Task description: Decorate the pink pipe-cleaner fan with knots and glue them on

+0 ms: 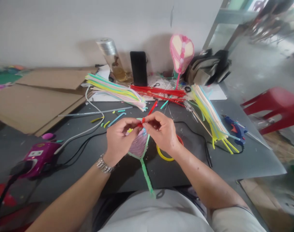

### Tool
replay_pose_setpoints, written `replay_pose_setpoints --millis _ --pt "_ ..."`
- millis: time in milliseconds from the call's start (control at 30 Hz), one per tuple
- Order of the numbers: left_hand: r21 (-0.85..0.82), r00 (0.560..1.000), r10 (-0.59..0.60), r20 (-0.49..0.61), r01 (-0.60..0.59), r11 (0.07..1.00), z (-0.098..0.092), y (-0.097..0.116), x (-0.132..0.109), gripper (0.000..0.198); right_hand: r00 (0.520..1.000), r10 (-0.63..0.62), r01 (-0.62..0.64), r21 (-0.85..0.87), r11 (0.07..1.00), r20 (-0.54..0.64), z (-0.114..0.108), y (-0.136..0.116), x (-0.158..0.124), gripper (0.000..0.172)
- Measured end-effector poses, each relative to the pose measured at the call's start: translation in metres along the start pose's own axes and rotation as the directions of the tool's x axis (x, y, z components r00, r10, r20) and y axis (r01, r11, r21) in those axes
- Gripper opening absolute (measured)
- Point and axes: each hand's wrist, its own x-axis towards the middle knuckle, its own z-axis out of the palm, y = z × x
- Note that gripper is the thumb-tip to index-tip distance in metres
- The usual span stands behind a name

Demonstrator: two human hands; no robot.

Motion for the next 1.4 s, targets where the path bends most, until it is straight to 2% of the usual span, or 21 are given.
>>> replay_pose_setpoints --millis 133,267,367,500,600,767,900,1133,1267,1400 --pt "-0.167 0.99 -0.138 0.03 0.141 0.976 0.001 -0.003 0.002 0.011 0.998 0.057 -0.058 0.084 0.995 0.011 0.004 0.007 -0.001 0.008" --pt "-0.304 0.96 -0.268 0.086 0.282 0.91 0.001 -0.003 0.004 0.014 0.988 0.157 -0.156 0.144 0.977 0.005 0.01 0.008 -0.002 0.01" --pt "-0.387 0.939 -0.317 0.134 0.345 0.855 0.001 -0.003 0.005 0.018 0.977 0.214 -0.211 0.175 0.962 0.003 0.012 0.007 -0.001 0.015" --pt "-0.314 0.965 -0.25 0.079 0.262 0.912 0.003 -0.004 0.004 0.013 0.967 0.256 -0.25 0.202 0.947 0.0 0.012 0.008 0.0 0.023" --pt "-0.263 0.978 -0.206 0.041 0.209 0.942 0.002 -0.005 0.004 0.008 0.967 0.253 -0.25 0.173 0.953 0.002 0.01 0.009 0.001 0.022" --pt "-0.375 0.931 -0.319 0.178 0.364 0.853 0.0 -0.003 0.006 0.018 0.976 0.216 -0.216 0.092 0.972 0.008 0.008 0.007 0.002 0.013" --pt "-0.407 0.902 -0.368 0.227 0.431 0.805 0.0 -0.003 0.007 0.018 0.978 0.209 -0.209 0.071 0.975 0.007 0.009 0.009 0.003 0.01" --pt "-0.383 0.931 -0.303 0.202 0.36 0.851 0.001 -0.004 0.007 0.018 0.983 0.181 -0.183 0.046 0.982 0.035 0.008 0.015 0.002 0.012" --pt "-0.312 0.935 -0.285 0.212 0.341 0.887 -0.001 -0.003 0.008 0.014 0.988 0.141 -0.139 -0.024 0.99 0.056 0.006 0.015 0.001 0.01" --pt "-0.343 0.928 -0.267 0.259 0.346 0.873 -0.002 -0.002 0.009 0.016 0.992 0.101 -0.097 -0.047 0.994 0.081 0.005 0.015 0.0 0.01"
